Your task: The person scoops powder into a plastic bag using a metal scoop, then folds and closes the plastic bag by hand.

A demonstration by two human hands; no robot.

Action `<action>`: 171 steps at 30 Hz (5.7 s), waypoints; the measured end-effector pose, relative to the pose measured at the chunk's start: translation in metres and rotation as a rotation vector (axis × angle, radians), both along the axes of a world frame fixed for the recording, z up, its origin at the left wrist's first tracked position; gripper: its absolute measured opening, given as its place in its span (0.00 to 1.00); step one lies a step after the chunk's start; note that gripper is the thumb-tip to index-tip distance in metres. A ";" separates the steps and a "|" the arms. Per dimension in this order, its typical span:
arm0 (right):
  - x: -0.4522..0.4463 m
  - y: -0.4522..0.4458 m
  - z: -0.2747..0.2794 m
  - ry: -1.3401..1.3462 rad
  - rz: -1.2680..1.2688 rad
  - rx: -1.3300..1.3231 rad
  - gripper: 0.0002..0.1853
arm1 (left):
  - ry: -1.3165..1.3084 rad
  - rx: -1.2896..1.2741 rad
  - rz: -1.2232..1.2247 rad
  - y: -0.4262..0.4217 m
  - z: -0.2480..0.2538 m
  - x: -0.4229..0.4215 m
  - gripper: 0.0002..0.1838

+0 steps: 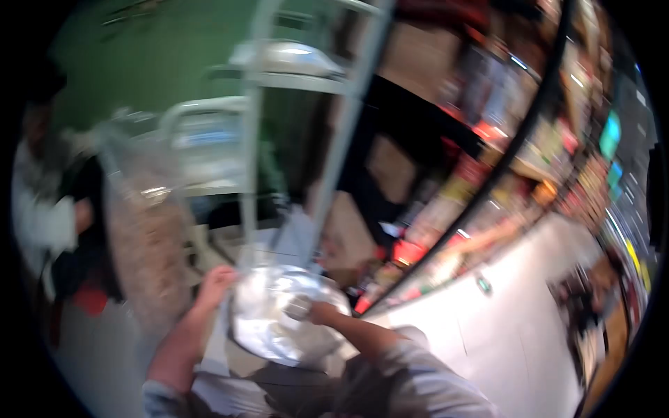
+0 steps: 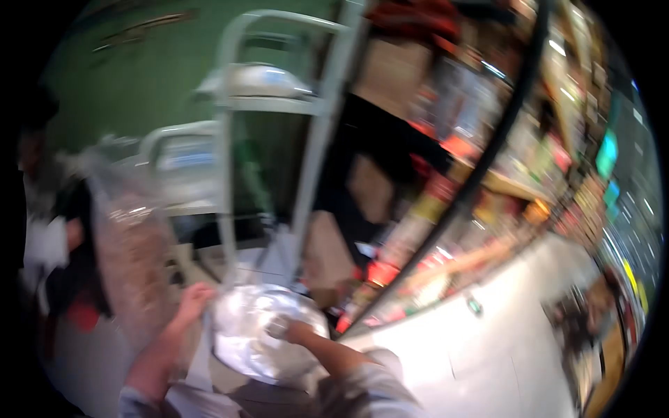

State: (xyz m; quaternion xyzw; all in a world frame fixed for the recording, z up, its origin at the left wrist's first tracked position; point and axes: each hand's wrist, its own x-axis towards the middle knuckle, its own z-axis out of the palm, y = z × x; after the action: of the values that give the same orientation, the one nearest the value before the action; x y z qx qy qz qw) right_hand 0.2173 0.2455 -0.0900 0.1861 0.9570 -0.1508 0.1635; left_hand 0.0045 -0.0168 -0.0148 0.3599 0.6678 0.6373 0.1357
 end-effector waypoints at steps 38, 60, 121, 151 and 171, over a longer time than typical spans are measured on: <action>0.009 -0.002 -0.028 0.060 0.013 0.290 0.16 | -0.139 -0.014 0.026 0.009 0.014 0.015 0.04; -0.069 -0.087 -0.005 0.478 -0.015 -0.856 0.52 | -0.253 0.070 -0.034 -0.012 0.014 0.024 0.04; 0.069 -0.175 0.029 -0.076 -0.913 -1.945 0.34 | -0.433 -1.248 -0.701 0.004 -0.002 0.061 0.37; 0.037 -0.137 0.054 0.455 -1.119 -1.996 0.30 | -0.768 -0.620 -0.444 0.032 0.035 0.054 0.27; 0.024 -0.108 0.065 0.300 -1.335 -1.834 0.34 | -0.976 -0.443 -0.460 0.024 0.048 0.045 0.26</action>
State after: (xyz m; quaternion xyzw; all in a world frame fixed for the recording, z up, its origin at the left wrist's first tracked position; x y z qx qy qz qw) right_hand 0.2409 0.1378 -0.0248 0.4478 0.2067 -0.8698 0.0092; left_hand 0.0492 0.0072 0.0334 0.1234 0.5502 0.5285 0.6346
